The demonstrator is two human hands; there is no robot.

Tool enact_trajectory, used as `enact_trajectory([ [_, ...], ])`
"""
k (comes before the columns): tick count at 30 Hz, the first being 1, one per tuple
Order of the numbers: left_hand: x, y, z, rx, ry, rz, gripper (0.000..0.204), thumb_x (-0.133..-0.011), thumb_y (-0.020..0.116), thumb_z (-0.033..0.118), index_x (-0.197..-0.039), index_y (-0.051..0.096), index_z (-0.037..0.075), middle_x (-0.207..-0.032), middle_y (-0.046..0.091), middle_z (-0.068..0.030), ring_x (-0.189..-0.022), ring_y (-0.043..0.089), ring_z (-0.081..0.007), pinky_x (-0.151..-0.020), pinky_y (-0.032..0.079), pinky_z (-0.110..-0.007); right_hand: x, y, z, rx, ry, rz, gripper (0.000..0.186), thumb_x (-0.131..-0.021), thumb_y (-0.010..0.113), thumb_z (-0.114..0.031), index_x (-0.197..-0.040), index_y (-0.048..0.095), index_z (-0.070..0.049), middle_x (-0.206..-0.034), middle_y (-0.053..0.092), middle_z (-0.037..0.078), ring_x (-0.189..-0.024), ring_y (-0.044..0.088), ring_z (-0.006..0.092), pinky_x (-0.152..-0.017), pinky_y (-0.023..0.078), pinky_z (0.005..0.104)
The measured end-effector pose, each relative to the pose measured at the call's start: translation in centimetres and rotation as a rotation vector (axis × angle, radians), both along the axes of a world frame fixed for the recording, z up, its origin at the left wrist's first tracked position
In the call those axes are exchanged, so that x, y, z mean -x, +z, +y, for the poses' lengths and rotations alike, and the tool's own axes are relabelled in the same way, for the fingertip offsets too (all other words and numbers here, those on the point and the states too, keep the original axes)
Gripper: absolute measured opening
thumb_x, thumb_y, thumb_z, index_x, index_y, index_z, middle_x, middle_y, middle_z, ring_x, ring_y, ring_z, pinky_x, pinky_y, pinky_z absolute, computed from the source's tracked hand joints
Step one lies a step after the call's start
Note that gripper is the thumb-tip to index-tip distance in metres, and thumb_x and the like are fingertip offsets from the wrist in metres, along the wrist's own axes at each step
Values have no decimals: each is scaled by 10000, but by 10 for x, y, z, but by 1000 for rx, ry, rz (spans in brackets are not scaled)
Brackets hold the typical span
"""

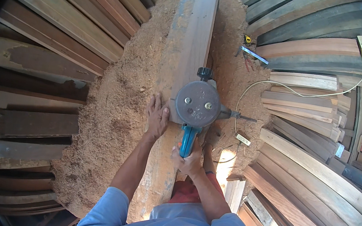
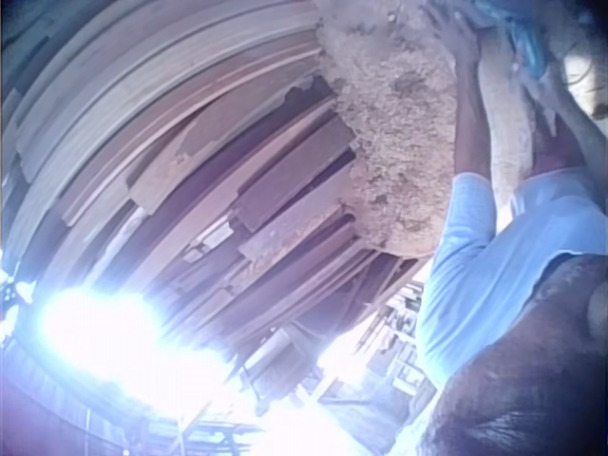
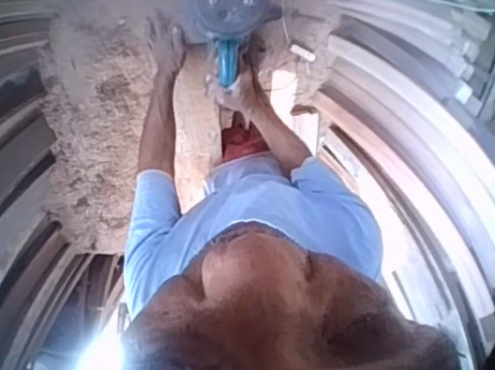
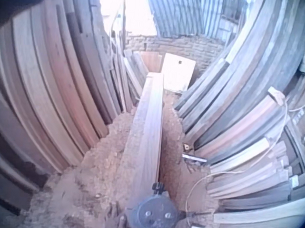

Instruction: The person uses a handheld electric router to smooth the edges of a long wooden plank. They measure the plank with a tape measure, flip it over to work on different sides, and move it around the sawdust-covered floor of the workshop.

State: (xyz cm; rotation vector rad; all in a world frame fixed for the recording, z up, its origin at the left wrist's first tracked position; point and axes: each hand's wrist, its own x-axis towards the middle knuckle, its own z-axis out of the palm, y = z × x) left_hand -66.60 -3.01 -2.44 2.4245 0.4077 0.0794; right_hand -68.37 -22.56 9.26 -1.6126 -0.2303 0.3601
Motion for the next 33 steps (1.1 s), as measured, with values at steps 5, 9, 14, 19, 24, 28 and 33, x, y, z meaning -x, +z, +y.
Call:
enact_trajectory([
  [5,-2,3,-2,-22,13,3,542,-1103,273,428,-1493,565,191,-1675,278,-202,-1552,147,-446,-1248,55,-552,-17,4,10,-28,-45,39,257,-855,675,25,-1025,498,-53,-768,507,-11,-676,495,86,-662,466,283],
  [9,-3,5,-4,-36,29,-5,550,-1101,260,425,-1486,573,189,-1675,284,-193,-1551,154,-443,-1249,59,-550,-27,-8,11,-48,-20,21,255,-856,670,26,-1009,485,-60,-757,490,-18,-668,479,78,-650,454,273],
  [14,-5,7,-6,-46,43,-23,572,-1099,247,438,-1473,588,170,-1669,300,-195,-1548,173,-438,-1247,76,-541,-44,-10,14,-45,-9,9,295,-850,712,4,-1063,512,-38,-845,519,-10,-709,532,54,-640,477,250],
  [19,-7,10,-6,-39,53,-17,588,-1093,256,445,-1469,589,140,-1657,317,-217,-1542,192,-439,-1247,96,-521,-76,-23,19,-1,-42,-62,300,-845,713,6,-1071,520,-29,-853,545,5,-719,543,73,-690,490,268],
  [24,-8,12,-7,-24,60,-9,599,-1084,250,452,-1469,589,143,-1651,320,-228,-1541,189,-447,-1246,89,-527,-130,-23,31,8,-36,-55,304,-844,706,8,-1090,530,-24,-809,550,-4,-712,537,68,-688,471,263],
  [28,-8,12,-8,4,67,-1,565,-1065,293,411,-1456,603,144,-1651,314,-235,-1543,175,-455,-1243,62,-556,-171,-24,42,3,-61,-79,294,-842,697,4,-1084,532,-21,-771,543,-17,-692,533,61,-668,463,258],
  [33,-12,17,-8,-6,53,1,568,-1061,295,393,-1451,603,118,-1640,318,-262,-1533,182,-473,-1243,67,-556,-233,-29,57,-12,-99,-136,299,-837,686,-7,-1101,546,-3,-732,543,-33,-646,535,64,-642,468,265],
])
